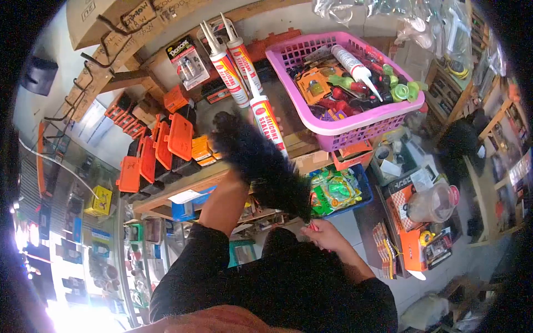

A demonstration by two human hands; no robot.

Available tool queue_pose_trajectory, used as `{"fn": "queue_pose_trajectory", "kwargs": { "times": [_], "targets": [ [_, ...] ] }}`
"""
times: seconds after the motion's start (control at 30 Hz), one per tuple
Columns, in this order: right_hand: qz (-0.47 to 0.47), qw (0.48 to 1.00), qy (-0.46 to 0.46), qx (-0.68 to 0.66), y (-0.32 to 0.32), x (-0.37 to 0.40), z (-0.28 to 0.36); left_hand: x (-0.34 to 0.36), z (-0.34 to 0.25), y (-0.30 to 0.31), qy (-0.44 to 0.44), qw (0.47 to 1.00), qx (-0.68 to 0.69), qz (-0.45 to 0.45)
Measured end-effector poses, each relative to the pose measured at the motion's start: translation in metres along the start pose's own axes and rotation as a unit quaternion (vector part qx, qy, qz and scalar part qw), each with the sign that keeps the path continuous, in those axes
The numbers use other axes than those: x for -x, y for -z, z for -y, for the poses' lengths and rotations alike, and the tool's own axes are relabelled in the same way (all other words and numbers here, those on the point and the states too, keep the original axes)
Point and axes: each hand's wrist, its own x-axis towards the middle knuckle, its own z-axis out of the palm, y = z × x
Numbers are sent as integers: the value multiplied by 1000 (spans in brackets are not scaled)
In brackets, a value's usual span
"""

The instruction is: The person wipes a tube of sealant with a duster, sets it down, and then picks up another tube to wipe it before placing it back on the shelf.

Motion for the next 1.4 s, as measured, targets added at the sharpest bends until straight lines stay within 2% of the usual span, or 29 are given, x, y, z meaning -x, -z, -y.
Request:
{"fn": "queue_pose_trajectory", "kwargs": {
  "times": [0.07,0.1,0.13,0.2,0.23,0.27,0.33,0.4,0.43,0.47,0.53,0.57,0.6,0.67,0.7,0.73,0.8,0.83,0.87,0.93,0.97,1.0,1.07,1.1,1.13,1.2,1.27,1.33,1.4],
  "targets": [
    [-70,996,21,-53,-3,5,13,3,9,0,-41,979,-11,-201],
    [-74,996,15,-47,-5,6,15,-3,7,-28,-36,986,72,-148],
    [-77,994,-3,-77,-7,7,16,0,4,-28,3,994,-26,-105],
    [-87,991,-23,-96,-7,7,15,-8,10,-48,-37,971,28,-236],
    [-65,997,-14,-45,-9,8,10,-2,13,-19,-55,971,131,-193],
    [-42,999,-6,6,-11,10,7,7,14,-13,-35,963,-208,-170],
    [-64,997,-2,50,-9,12,9,7,10,-18,-62,982,-96,-150],
    [-56,981,2,-183,-8,13,11,-3,6,-27,-23,973,-20,-228],
    [-88,985,-23,-145,-12,15,18,2,4,-19,-5,988,0,-155],
    [-89,987,-33,-129,-12,16,18,3,8,-13,-20,988,13,-153],
    [-30,999,17,-7,-13,12,11,6,8,-19,0,969,84,-232],
    [-23,999,44,19,-13,11,15,-4,28,32,-159,920,-274,-229],
    [-23,999,40,26,-13,8,19,6,20,30,29,993,113,-22],
    [-49,994,16,-101,-15,3,26,6,6,-39,-59,971,51,-226],
    [-54,986,-4,-159,-16,-3,26,9,5,-32,-56,974,-1,-218],
    [-56,986,-4,-158,-18,-1,26,7,7,-27,-58,974,4,-219],
    [-26,995,-18,-97,-21,0,29,6,7,-33,-44,970,49,-235],
    [-29,997,-4,-76,-21,3,29,6,7,-26,-34,975,100,-197],
    [-30,997,-1,-73,-22,4,30,12,12,-28,-29,972,102,-209],
    [-116,987,11,-107,-24,8,31,7,6,-37,-49,973,52,-218],
    [-98,981,4,-167,-24,9,29,3,12,-6,-66,972,-12,-224],
    [-104,981,-2,-165,-26,10,27,5,12,6,-62,986,9,-152],
    [-103,994,-9,-34,-28,13,25,7,9,-28,-9,978,51,-201],
    [-116,993,6,-2,-26,15,24,10,8,-26,36,984,122,-127],
    [-119,993,1,6,-24,14,24,14,13,-29,-48,993,107,6],
    [-160,980,19,-116,-24,9,26,0,12,-20,-68,975,49,-205],
    [-153,978,6,-143,-23,10,25,-3,14,-3,-63,980,57,-178],
    [-57,998,11,21,-23,11,25,-3,10,-1,-26,993,32,-109],
    [-69,996,27,53,-25,14,28,6,14,-18,5,989,44,-139]
  ]
}}
